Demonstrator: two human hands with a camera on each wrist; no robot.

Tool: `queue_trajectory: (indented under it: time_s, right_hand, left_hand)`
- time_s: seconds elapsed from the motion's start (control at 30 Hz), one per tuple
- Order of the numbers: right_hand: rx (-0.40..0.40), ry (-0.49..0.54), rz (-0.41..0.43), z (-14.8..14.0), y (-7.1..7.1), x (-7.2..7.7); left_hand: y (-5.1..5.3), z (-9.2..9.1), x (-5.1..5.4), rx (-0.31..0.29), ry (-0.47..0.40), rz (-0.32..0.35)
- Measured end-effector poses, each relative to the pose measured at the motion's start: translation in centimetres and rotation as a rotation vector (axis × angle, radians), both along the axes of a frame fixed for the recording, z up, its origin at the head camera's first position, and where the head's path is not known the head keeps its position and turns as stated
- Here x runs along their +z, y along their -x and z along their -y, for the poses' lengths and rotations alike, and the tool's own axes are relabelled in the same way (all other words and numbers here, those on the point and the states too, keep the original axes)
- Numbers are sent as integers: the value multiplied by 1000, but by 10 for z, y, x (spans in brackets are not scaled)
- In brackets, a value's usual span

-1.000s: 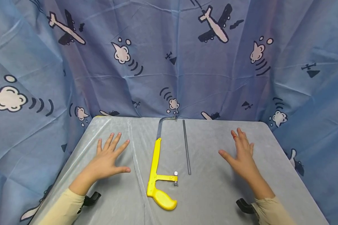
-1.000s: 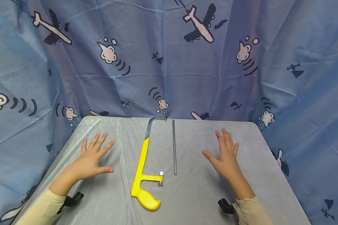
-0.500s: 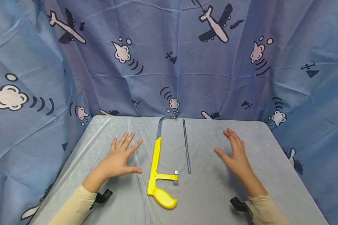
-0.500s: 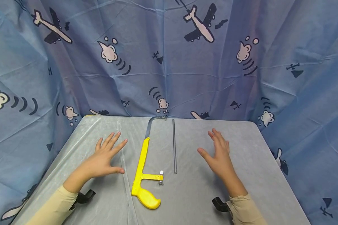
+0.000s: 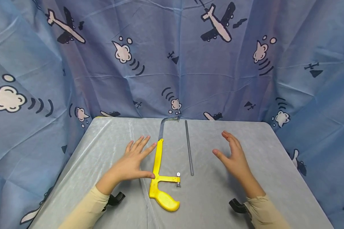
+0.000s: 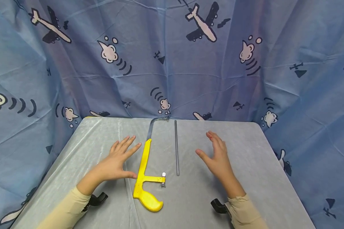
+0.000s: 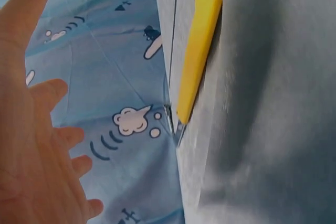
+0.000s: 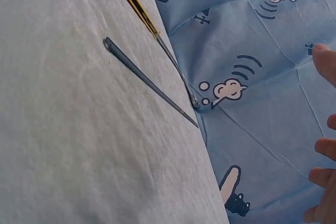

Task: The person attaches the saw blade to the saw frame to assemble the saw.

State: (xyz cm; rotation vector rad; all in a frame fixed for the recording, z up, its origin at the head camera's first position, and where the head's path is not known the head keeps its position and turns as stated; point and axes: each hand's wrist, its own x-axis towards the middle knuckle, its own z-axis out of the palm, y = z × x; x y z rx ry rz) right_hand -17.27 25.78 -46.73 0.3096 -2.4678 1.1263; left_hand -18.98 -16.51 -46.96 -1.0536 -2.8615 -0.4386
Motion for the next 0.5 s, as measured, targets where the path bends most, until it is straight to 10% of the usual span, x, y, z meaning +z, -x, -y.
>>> queue_trajectory:
  time_s: [0.5]
  right_hand:
    - [20,-5,-73,16,5,-13]
  left_hand:
    - [-2,-26,-5,-81,-22,30]
